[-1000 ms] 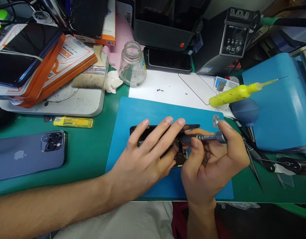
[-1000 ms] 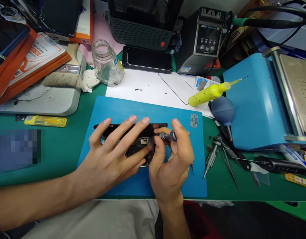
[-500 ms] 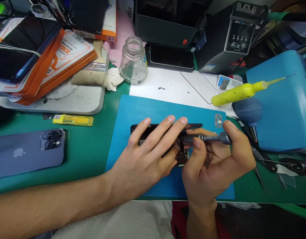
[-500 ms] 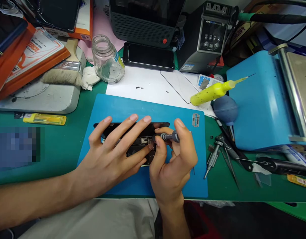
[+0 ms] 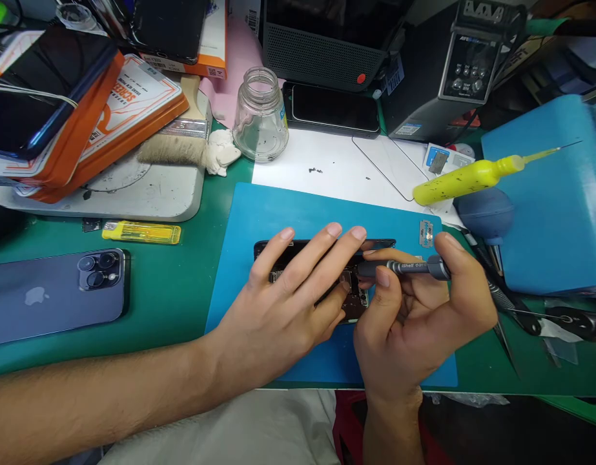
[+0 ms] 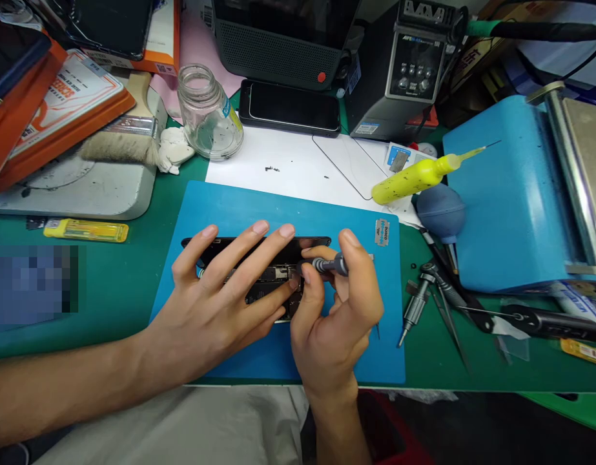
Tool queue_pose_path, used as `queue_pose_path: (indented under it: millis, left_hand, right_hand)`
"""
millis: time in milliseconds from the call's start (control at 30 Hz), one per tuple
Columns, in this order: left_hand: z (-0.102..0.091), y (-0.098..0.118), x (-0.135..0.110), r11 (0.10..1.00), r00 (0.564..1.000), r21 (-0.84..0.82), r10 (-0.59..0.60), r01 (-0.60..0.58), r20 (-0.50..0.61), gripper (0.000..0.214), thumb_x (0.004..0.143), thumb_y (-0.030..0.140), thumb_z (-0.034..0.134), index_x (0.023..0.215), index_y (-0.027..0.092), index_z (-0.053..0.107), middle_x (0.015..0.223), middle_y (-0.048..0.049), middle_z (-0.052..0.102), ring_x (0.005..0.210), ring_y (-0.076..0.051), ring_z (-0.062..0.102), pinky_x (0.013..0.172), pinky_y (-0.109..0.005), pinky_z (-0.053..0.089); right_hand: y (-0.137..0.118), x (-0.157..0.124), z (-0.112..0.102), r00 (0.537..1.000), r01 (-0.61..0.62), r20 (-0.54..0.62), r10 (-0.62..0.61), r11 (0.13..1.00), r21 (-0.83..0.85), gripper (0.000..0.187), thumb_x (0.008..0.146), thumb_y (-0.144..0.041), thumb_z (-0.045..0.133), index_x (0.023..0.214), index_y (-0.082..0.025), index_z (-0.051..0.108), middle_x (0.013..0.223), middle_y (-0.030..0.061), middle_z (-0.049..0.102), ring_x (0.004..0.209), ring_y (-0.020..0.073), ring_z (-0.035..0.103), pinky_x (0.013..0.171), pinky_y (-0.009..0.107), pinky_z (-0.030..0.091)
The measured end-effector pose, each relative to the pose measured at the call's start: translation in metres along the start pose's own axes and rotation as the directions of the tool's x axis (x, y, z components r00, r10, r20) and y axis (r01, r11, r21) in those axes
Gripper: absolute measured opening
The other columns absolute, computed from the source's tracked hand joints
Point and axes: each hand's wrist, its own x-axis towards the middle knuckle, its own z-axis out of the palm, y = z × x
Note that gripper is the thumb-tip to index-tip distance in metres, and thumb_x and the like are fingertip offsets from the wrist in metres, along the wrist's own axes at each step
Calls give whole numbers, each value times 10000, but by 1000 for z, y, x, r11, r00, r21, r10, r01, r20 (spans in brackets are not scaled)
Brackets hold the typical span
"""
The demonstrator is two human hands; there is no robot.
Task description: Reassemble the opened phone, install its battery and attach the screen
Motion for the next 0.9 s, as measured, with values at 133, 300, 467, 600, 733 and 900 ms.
queue_pose_path:
  millis: [133,300,467,600,733,900]
  left_hand:
    - [-1,-1,0,1000,1000,-4,3,-2,20,235,1115,325,609,1256,261,786,1725,-66,536,1586,-227,523,1433,-476,48]
    - [-1,-1,0,1000,999,-16,16,-15,40,277,1110,446,640,1244,247,779,1741,-96,510,1609,-260,496,1434,-498,41]
    - [-2,-2,0,1000,999,-20,11,-10,50,261,1129,388,588,1229,241,780,1745,-94,507,1611,-258,492,1430,-495,41]
    - [-2,-2,0,1000,999,-25,1,0,37,250,1127,352,582,1237,246,779,1737,-87,520,1608,-254,496,1429,-491,53]
    - [-2,-2,0,1000,999,-22,-9,9,41,243,1108,348,621,1274,258,773,1739,-75,518,1609,-248,496,1433,-478,46]
    - [-2,-2,0,1000,999,-20,-4,5,52,213,1102,329,624,1217,249,785,1745,-84,509,1613,-257,492,1432,-486,50]
  right_hand:
    - [-3,1,-2,996,-79,-31,80,996,52,577,1050,-217,662,1603,-273,506,1508,162,566,988,231,787,803,443,725]
    - [-9,6,-3,981,-190,-14,194,973,127,546,1053,-503,672,1523,-263,532,1511,189,569,1086,325,787,784,523,719]
    - [-12,5,-8,979,-200,-14,205,966,161,524,1050,-493,674,1505,-268,544,1492,176,593,1068,333,796,769,535,715]
    - [-13,0,-14,976,-201,-40,213,960,196,490,1065,-378,668,1530,-273,555,1431,147,641,925,282,800,701,486,699]
    - [-14,-1,-15,973,-157,-128,190,961,229,523,1035,-146,640,1540,-281,625,1357,91,683,743,182,744,637,402,663]
    - [-9,-2,-15,976,-121,-154,154,971,207,600,993,-102,667,1554,-314,642,1577,81,583,751,157,748,639,399,667]
